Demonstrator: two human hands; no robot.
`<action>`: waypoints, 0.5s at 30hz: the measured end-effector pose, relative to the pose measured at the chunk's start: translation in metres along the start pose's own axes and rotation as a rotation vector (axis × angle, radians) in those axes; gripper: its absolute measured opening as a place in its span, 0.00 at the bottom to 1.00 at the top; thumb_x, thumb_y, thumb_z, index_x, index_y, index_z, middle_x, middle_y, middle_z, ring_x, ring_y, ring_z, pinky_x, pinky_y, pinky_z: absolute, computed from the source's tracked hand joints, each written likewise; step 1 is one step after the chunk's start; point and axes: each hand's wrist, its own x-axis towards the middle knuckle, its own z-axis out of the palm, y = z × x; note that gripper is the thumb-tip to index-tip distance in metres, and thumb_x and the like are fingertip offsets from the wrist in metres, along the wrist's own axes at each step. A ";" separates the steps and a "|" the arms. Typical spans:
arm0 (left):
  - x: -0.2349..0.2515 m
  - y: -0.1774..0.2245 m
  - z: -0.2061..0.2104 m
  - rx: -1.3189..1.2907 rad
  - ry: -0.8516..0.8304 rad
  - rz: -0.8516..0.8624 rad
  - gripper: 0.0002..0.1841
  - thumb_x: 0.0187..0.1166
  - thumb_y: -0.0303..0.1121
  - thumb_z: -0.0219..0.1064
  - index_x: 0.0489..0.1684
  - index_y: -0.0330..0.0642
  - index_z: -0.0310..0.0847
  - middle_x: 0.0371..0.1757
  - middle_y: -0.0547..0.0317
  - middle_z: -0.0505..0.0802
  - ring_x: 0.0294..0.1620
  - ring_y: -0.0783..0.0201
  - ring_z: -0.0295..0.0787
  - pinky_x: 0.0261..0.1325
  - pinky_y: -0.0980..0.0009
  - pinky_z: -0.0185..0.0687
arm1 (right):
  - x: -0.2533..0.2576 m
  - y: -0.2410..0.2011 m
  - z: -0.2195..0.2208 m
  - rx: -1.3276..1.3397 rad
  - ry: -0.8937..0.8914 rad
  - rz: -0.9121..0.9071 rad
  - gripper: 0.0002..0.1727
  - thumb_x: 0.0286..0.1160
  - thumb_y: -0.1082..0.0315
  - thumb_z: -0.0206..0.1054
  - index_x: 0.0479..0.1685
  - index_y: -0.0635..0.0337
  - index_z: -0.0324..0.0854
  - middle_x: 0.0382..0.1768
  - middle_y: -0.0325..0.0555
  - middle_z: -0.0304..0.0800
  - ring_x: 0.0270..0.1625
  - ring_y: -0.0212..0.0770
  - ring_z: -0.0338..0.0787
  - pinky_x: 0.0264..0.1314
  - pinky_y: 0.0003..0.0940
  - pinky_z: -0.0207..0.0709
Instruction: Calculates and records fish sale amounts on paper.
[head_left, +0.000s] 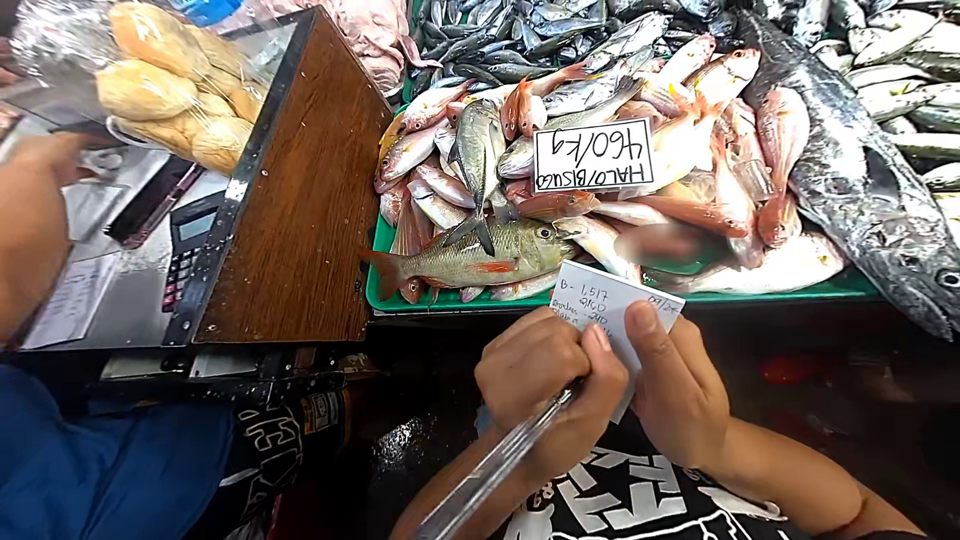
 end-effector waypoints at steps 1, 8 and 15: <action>-0.001 -0.001 0.001 0.006 -0.007 0.024 0.15 0.74 0.22 0.66 0.17 0.42 0.67 0.18 0.63 0.77 0.25 0.77 0.76 0.31 0.85 0.70 | 0.000 0.000 0.000 -0.004 -0.003 -0.009 0.20 0.96 0.57 0.42 0.44 0.49 0.81 0.39 0.20 0.92 0.49 0.12 0.89 0.55 0.14 0.84; -0.005 -0.007 -0.002 0.148 0.016 0.164 0.14 0.77 0.24 0.65 0.20 0.43 0.67 0.19 0.61 0.75 0.24 0.72 0.73 0.29 0.83 0.70 | 0.001 0.003 0.004 0.005 0.004 -0.030 0.21 0.97 0.55 0.42 0.44 0.48 0.82 0.40 0.20 0.92 0.50 0.13 0.90 0.56 0.15 0.85; -0.004 -0.014 -0.002 0.211 0.133 0.126 0.15 0.76 0.21 0.63 0.19 0.42 0.65 0.18 0.63 0.71 0.23 0.76 0.70 0.29 0.85 0.66 | 0.000 0.006 0.006 0.060 0.038 -0.001 0.20 0.96 0.55 0.43 0.48 0.48 0.84 0.44 0.21 0.95 0.52 0.18 0.92 0.59 0.20 0.87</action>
